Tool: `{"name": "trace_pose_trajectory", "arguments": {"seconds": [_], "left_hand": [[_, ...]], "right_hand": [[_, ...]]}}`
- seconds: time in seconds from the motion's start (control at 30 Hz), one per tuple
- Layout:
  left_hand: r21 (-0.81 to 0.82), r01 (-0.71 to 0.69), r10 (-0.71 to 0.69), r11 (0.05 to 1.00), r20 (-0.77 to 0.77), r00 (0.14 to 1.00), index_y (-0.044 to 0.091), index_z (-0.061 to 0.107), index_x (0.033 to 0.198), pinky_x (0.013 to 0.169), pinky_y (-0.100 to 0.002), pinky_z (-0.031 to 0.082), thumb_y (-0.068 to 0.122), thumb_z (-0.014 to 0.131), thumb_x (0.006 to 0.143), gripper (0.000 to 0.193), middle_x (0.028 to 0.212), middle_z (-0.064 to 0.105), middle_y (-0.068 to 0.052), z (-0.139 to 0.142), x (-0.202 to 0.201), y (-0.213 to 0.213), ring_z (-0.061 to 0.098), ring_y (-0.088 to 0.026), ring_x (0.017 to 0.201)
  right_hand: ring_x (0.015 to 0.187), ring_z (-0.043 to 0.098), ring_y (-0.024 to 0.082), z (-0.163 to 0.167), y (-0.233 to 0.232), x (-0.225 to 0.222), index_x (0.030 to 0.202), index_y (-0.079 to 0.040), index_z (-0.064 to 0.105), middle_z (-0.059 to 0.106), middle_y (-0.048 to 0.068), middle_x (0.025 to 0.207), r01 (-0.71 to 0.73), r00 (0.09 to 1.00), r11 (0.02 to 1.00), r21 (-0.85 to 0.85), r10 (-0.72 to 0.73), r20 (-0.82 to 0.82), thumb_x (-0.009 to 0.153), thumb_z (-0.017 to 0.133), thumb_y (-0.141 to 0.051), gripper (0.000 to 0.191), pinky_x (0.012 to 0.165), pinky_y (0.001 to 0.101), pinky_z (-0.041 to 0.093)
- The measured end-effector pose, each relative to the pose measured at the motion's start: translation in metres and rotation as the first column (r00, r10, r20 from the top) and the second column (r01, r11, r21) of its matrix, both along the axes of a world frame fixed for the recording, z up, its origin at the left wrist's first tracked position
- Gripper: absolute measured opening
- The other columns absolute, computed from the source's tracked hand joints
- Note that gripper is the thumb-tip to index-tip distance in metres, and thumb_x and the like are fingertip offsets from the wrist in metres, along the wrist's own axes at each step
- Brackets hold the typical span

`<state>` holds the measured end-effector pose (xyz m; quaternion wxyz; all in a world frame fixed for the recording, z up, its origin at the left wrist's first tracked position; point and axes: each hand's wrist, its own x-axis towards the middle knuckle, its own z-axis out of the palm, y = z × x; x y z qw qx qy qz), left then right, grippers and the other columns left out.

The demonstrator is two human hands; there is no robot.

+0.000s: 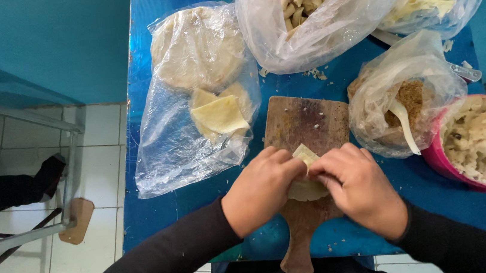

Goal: The person layers thin pastry sheets with slices of cheese on a small wooden board, spoons a brown filling from a plastic bag onto the stack, and folds the sheets over to enclose the filling, setting each folded parcel aside. They repeat this assembly for multiple parcels, occasionally reaching into the bags for more sheets or filling.

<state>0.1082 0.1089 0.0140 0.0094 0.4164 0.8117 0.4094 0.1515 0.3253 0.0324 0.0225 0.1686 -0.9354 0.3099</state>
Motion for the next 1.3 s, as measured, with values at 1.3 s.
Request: {"name": "trace_pose_trajectory", "arguments": {"seconds": [1.3], "left_hand": [[-0.062, -0.126, 0.116, 0.990, -0.149, 0.982, 0.002, 0.058, 0.131, 0.092, -0.041, 0.048, 0.002, 0.067, 0.079, 0.053, 0.108, 0.058, -0.012, 0.008, -0.005, 0.000, 0.054, -0.033, 0.105]], "right_hand": [[0.096, 0.059, 0.026, -0.002, -0.011, 0.000, 0.116, -0.008, 0.071, 0.069, 0.002, 0.108, 0.047, 0.947, 0.961, 0.272, 0.044, -0.318, 0.082, 0.066, -0.007, 0.034, 0.082, 0.0401, 0.044]]}}
